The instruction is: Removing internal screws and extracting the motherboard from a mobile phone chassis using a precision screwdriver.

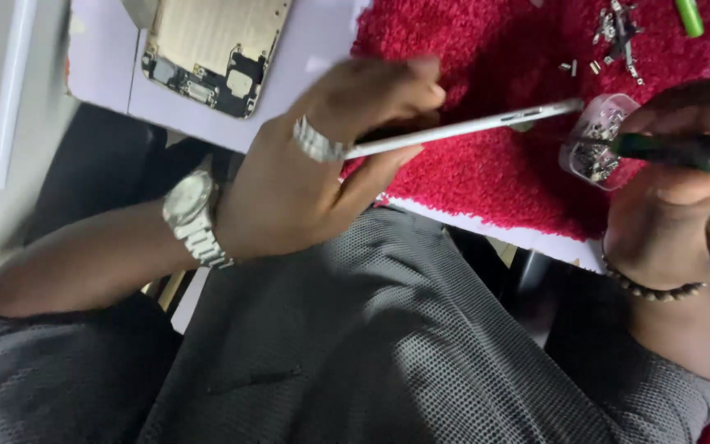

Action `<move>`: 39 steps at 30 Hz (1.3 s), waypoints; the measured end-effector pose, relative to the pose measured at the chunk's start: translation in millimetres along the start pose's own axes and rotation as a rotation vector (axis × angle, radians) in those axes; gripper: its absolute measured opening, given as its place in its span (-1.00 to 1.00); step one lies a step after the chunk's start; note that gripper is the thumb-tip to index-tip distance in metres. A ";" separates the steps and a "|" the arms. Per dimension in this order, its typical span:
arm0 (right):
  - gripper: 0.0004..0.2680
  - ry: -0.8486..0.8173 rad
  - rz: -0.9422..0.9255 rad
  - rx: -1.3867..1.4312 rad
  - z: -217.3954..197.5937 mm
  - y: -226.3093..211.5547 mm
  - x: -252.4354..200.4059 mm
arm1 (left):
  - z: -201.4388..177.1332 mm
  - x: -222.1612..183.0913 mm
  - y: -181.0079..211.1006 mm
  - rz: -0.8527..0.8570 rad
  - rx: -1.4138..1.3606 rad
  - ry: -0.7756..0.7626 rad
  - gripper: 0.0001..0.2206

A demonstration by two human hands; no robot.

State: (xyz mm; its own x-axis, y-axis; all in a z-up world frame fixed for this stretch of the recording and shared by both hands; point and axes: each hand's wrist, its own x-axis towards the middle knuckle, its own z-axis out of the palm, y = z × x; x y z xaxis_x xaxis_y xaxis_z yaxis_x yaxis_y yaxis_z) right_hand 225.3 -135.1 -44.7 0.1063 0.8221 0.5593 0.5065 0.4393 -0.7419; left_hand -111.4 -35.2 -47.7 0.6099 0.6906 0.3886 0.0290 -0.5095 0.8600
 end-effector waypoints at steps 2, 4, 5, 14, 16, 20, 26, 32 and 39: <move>-0.54 -0.180 0.244 -0.241 7.1 -71.1 19.1 | 3.0 -4.0 -5.9 -0.033 0.011 -0.036 -0.62; -0.43 -0.370 0.492 -0.467 1.7 -91.2 19.0 | 5.1 -6.9 -5.8 -0.083 0.025 -0.058 -0.58; -0.51 -0.353 0.423 -0.425 -7.4 -75.0 9.1 | 4.6 -3.6 -4.9 -0.070 0.063 -0.053 -0.64; -0.84 -0.448 -0.053 -0.247 13.9 -51.7 37.7 | -1.2 4.5 -4.7 -0.085 0.072 -0.087 -0.69; -0.85 -0.470 -0.183 -0.233 13.1 -47.9 40.2 | -4.6 9.1 -3.2 -0.107 0.069 -0.090 -0.69; -0.86 -0.536 -0.093 -0.268 6.2 -52.5 40.2 | -8.8 15.9 -2.3 -0.142 0.055 -0.093 -0.75; -0.87 -0.642 -0.003 -0.390 3.3 -59.2 44.6 | -12.2 22.0 2.7 -0.183 0.027 -0.087 -0.75; -0.82 -0.649 0.011 -0.481 2.2 -72.9 44.3 | -14.4 23.3 2.2 -0.208 0.008 -0.090 -0.71; -0.82 -0.751 -0.238 -0.491 5.4 -71.3 53.8 | -15.2 24.5 3.1 -0.221 0.007 -0.088 -0.73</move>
State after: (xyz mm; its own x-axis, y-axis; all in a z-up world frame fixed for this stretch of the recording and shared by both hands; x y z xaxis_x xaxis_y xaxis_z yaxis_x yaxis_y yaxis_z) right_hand 190.3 -120.2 36.3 -0.5421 0.8243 0.1634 0.7675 0.5648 -0.3032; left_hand -108.4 -12.1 -30.5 0.6549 0.7385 0.1603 0.1750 -0.3545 0.9185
